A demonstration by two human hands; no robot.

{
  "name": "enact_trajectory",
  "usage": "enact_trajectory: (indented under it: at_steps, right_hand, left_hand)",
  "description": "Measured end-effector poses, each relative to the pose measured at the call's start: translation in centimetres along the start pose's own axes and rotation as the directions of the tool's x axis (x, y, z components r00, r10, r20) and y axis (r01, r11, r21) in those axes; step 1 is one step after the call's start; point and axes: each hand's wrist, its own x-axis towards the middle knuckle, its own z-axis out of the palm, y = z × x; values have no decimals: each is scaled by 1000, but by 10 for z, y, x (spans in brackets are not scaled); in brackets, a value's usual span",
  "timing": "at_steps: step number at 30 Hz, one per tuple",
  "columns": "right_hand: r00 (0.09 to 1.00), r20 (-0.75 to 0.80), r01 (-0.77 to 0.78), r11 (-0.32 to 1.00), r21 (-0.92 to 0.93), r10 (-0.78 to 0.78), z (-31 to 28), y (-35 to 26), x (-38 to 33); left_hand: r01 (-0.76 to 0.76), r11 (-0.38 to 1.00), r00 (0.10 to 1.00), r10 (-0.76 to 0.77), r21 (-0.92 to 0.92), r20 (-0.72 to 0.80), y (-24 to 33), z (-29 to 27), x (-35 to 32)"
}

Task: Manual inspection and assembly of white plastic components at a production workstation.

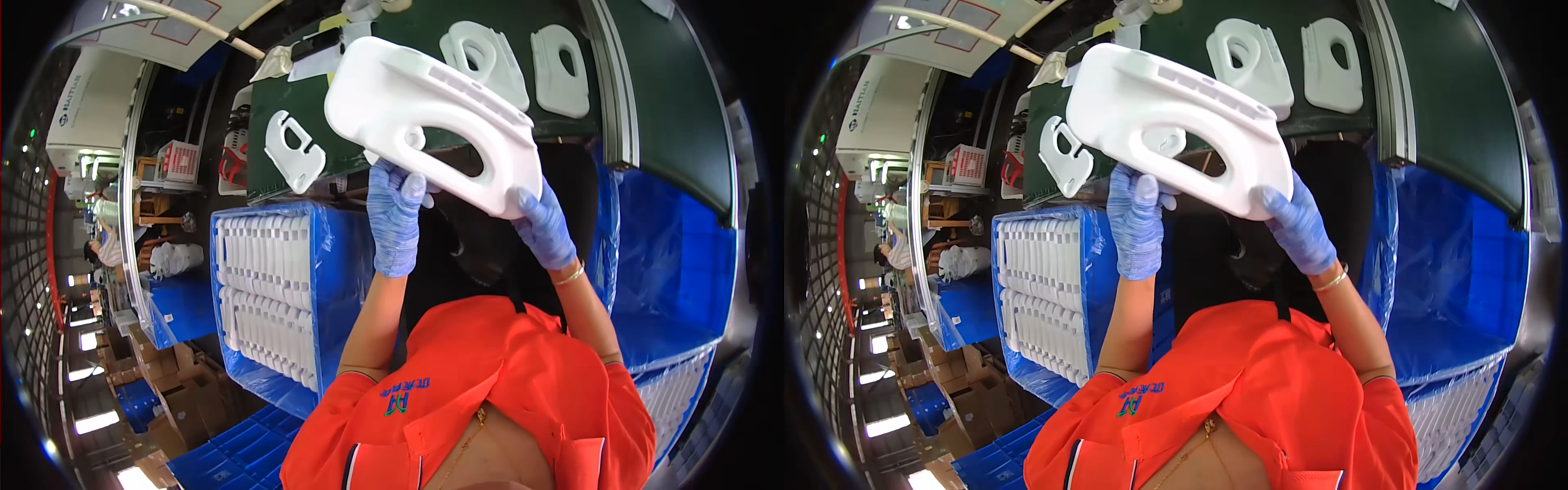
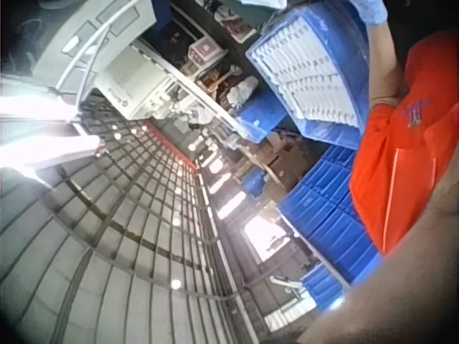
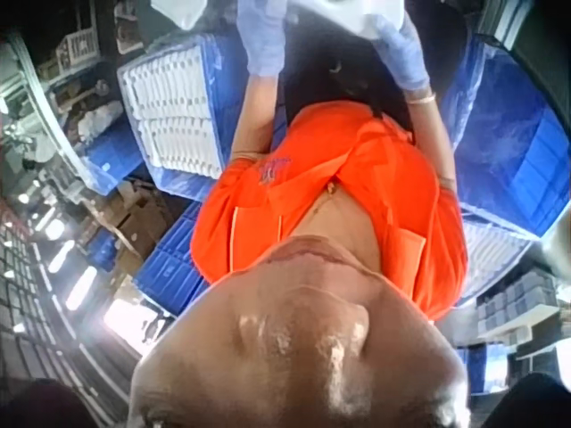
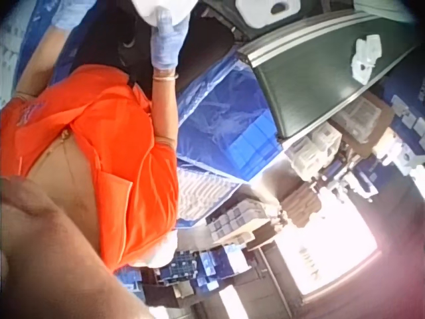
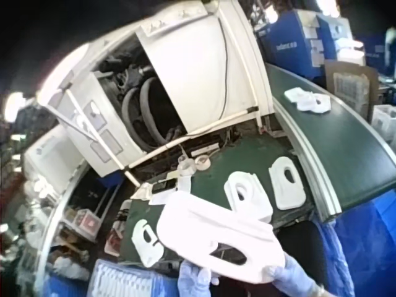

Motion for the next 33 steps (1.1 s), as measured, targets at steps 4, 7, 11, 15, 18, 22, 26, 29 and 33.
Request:
enact_trajectory:
  at_steps: [4,7,11,15,18,22,26,29,33]
  right_hand:
    - [1000,-14,5,987,-163,-7,-9,6,-3]
    - [999,-51,-21,982,-186,12,-14,3,-6]
    - [998,-57,6,965,-263,-22,-21,2,-8]
    - [998,-58,1,931,-366,-24,-24,-2,-12]
    - [998,-62,-15,925,-380,-9,-27,-3,-15]
    - [1000,-15,-20,913,-407,15,-20,2,-14]
    - [995,34,-82,957,-278,95,4,21,-21]
    - [971,154,-123,936,-329,182,-4,46,-21]
    - [948,128,-221,894,-389,290,-15,64,-17]
  left_hand:
    - [-6,1000,999,7,26,-41,2,4,-1]
    - [15,999,1000,-15,41,-4,-6,1,-1]
    - [45,996,999,-46,79,12,-9,4,0]
    - [42,997,999,-45,68,31,-11,8,-1]
    - [55,995,998,-55,83,-1,-13,11,-3]
    - [55,997,998,-55,-48,6,-13,12,-5]
    - [95,966,985,-126,-242,-119,-63,10,-12]
    - [90,979,957,-35,181,-287,-76,-24,0]
    - [-9,990,830,84,138,-551,-41,-117,45]
